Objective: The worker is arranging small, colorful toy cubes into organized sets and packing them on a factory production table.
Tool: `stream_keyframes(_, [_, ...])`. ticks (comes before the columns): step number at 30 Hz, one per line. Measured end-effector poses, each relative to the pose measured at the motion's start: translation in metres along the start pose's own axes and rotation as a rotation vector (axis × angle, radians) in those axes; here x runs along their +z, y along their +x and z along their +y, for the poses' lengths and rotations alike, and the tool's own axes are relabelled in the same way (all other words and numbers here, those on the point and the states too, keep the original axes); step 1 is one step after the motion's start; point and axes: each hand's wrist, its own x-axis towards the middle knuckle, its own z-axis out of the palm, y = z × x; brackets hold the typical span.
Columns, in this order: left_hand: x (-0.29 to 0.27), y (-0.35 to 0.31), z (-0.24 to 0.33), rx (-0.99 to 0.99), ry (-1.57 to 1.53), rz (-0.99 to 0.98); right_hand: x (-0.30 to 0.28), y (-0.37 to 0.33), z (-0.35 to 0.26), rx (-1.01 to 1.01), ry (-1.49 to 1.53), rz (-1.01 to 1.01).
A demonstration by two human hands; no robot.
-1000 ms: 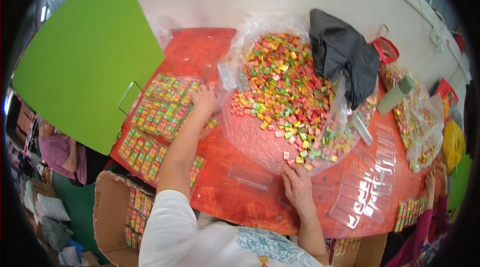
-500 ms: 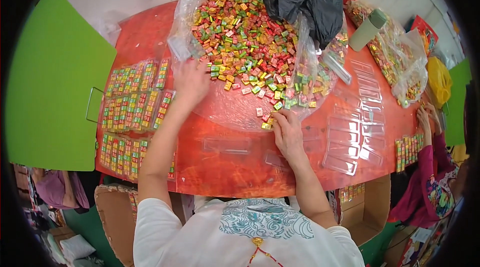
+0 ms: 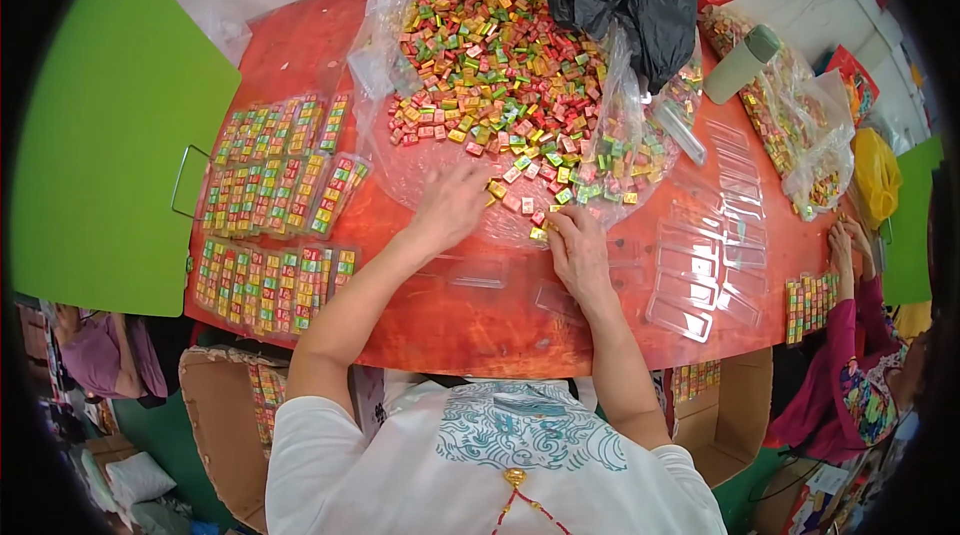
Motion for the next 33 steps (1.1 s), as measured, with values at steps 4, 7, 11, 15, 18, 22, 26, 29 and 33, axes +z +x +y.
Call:
stream_keyframes(4, [-0.011, 0.000, -0.034, -0.160, -0.030, 0.046, -0.003, 0.002, -0.008, 0.001, -0.007, 0.001])
stream_keyframes(7, [-0.010, -0.002, -0.038, -0.117, 0.058, -0.041, -0.002, 0.005, -0.022, -0.061, -0.149, 0.011])
stream_keyframes(11, [-0.002, 0.005, -0.026, 0.019, 0.040, -0.022, 0.008, 0.022, -0.036, -0.139, -0.286, -0.001])
stream_keyframes(15, [0.015, 0.010, -0.021, 0.014, 0.148, -0.013, 0.022, 0.047, -0.042, -0.183, -0.388, -0.051])
stream_keyframes(18, [0.015, 0.002, -0.020, -0.032, 0.145, 0.004, 0.038, 0.055, -0.039, -0.201, -0.417, -0.109])
stream_keyframes(22, [0.008, -0.017, -0.023, -0.138, 0.102, 0.023, 0.044, 0.051, -0.037, -0.310, -0.395, -0.065])
stream_keyframes(26, [-0.006, -0.030, -0.017, -0.212, 0.029, 0.113, 0.040, 0.046, -0.033, -0.266, -0.356, -0.102])
stream_keyframes(29, [-0.009, -0.039, -0.012, -0.280, 0.038, 0.109, 0.036, 0.041, -0.033, -0.267, -0.389, -0.122])
stream_keyframes(33, [-0.003, -0.045, 0.002, -0.263, 0.128, 0.023, 0.037, 0.036, -0.038, -0.226, -0.415, -0.214])
